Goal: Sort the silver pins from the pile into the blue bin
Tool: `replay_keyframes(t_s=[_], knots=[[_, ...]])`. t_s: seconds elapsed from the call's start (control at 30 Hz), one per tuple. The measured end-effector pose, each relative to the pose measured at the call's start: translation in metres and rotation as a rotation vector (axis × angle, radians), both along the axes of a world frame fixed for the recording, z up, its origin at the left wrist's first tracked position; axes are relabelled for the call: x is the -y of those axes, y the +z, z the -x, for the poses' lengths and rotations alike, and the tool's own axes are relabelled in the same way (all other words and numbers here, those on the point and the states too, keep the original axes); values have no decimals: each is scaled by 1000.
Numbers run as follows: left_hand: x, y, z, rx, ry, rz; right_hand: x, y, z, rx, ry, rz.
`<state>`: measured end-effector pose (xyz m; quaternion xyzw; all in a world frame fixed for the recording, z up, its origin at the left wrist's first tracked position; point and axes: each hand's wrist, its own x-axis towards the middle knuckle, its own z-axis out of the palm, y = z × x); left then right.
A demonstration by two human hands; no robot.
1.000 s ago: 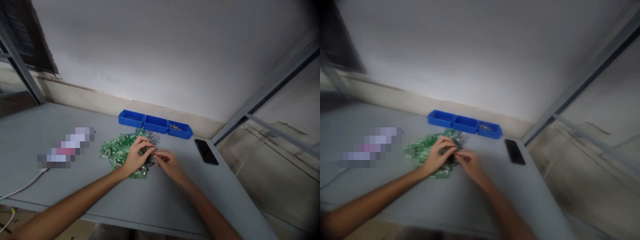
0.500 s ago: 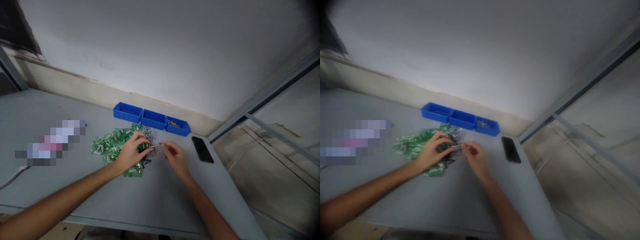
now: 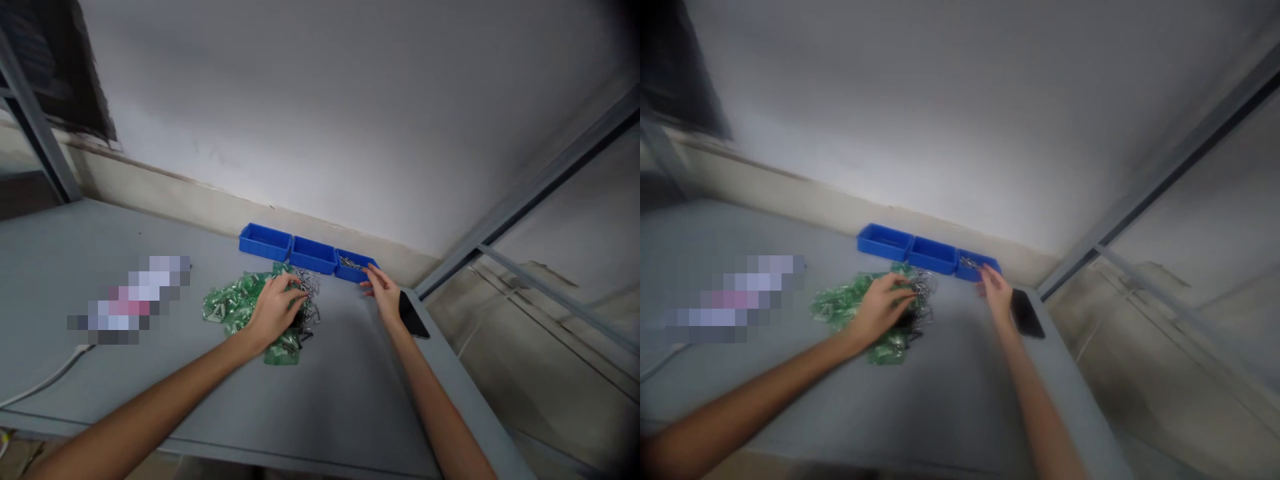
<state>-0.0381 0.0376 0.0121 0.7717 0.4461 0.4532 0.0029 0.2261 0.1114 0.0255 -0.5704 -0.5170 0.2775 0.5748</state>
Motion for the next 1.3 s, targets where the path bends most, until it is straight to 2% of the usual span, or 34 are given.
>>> replay_keyframes(t_s=[0.13, 0.23, 0.33, 0.47, 0.6, 0.73, 0.9, 1.1, 1.2, 1.3], knots=[[1, 1, 0, 16, 60, 24, -2, 2, 9, 173, 174, 71], [3, 3, -2, 64, 59, 8, 1, -7, 22, 487, 321, 27], [6, 2, -5, 54, 30, 9, -5, -14, 41, 828, 432, -95], [7, -3, -7, -8, -28, 29, -24, -18, 60, 1124, 380, -163], [4, -5, -6, -14, -22, 23, -36, -22, 63, 1149, 316, -148], [5, -1, -5, -38, -23, 9, -33, -29, 56, 1134, 291, -140], [5, 5, -2, -36, -20, -13, -25, -32, 48, 1097, 325, -127], [1, 4, 2, -77, -14, -19, -30, -27, 47, 1017, 356, -116], [0, 3, 2, -81, -17, -5, -24, -27, 47, 990, 361, -121], [0, 2, 1, -75, -12, 11, -7, -29, 44, 982, 367, -134]])
